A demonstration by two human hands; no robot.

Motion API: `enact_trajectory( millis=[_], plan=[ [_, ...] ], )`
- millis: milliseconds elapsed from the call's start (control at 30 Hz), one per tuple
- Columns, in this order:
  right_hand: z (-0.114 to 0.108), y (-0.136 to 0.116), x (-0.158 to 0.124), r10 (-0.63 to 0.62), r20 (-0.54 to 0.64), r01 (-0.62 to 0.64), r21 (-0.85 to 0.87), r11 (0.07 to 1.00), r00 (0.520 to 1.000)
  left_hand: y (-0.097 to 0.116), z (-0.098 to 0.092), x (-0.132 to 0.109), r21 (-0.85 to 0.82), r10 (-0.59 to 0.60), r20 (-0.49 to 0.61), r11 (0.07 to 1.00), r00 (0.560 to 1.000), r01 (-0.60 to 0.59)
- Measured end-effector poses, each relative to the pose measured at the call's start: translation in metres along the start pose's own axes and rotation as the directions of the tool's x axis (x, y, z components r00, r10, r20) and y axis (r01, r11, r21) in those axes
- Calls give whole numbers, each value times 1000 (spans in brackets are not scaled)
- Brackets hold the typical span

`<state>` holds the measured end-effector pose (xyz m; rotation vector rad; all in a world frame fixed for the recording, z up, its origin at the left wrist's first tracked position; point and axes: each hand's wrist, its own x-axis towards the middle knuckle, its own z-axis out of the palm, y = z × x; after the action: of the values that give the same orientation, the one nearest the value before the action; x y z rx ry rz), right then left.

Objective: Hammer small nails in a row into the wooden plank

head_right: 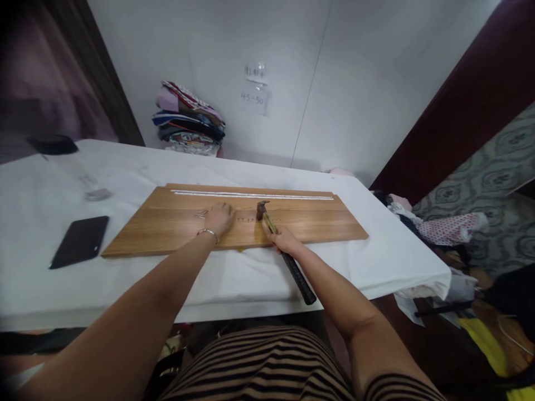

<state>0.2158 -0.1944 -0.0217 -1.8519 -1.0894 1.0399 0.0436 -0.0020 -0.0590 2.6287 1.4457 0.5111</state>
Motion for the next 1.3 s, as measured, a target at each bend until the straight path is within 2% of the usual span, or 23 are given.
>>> enact_trajectory(
  millis=[300, 500, 667, 867, 1300],
  plan=[
    [-1, -2, -6, -46, -10, 46, 54, 997, 999, 0, -1, 1, -10, -4, 4, 1000, 1000, 4],
    [0, -3, -7, -39, 38, 40, -23, 999, 999, -3, 2, 2, -13, -3, -8, 1000, 1000, 3],
    [-3, -3, -5, -54, 32, 54, -16, 998, 998, -4, 2, 2, 24, -11, 12, 1000, 1000, 10],
    [-5, 1, -4, -50, 77, 54, -47, 997, 996, -5, 0, 2, 30, 0, 18, 1000, 1000, 0],
    [-7, 5, -2, -53, 67, 55, -37, 998, 996, -4, 2, 2, 24, -38, 16, 999, 999, 37]
  ],
)
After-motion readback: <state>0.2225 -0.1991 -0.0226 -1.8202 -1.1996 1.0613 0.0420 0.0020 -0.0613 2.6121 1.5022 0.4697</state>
